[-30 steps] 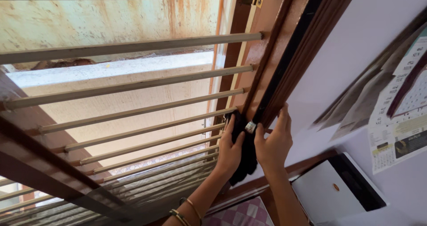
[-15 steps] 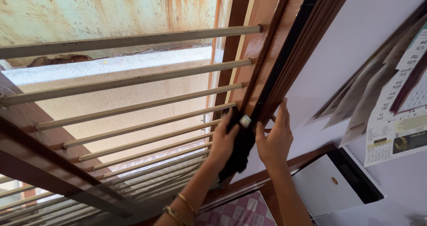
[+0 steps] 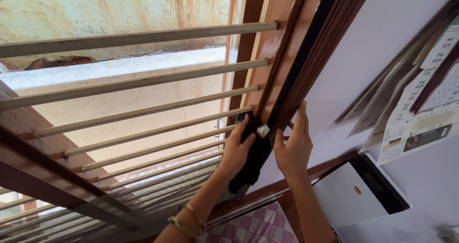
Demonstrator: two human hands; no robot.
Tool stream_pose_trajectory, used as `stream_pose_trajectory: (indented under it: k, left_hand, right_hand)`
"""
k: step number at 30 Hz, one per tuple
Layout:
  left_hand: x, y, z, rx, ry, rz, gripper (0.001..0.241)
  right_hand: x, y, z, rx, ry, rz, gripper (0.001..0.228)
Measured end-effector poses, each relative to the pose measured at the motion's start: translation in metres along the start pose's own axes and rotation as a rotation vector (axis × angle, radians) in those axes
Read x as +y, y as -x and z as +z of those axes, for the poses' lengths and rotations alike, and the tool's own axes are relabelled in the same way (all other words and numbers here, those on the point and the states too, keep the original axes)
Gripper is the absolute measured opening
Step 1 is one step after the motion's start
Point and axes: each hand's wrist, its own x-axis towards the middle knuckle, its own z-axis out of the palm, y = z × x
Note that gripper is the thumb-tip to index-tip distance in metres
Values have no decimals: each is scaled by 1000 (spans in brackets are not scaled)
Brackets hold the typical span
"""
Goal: The person wipes the wooden window frame and metal bars with a black cloth. They then remove a black mesh screen from the frame, wipe the frame again, and reattach the screen.
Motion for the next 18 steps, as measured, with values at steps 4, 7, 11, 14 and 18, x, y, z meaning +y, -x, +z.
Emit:
stream_pose_trajectory:
  k: [4,7,11,14,18]
  left_hand:
    - [2,19,-18,-118,170,-428,58]
    - [2,26,-19,-25,228,-426,57]
    - [-3,17,3,72,413,-684,55]
    - [-11,-5,12,115,651,-859,42]
    - [-15,-9,18,180,790,-843,34]
  right_hand:
    - [1,1,0,6,-23,-12,84]
    - [4,0,-2,-28,-65,-14,83]
    - [8,2,-4,-41,-69,27,82]
    - [8,1,-3,-47,-82,21,83]
    - [9,-2,-2,-45,-89,26,86]
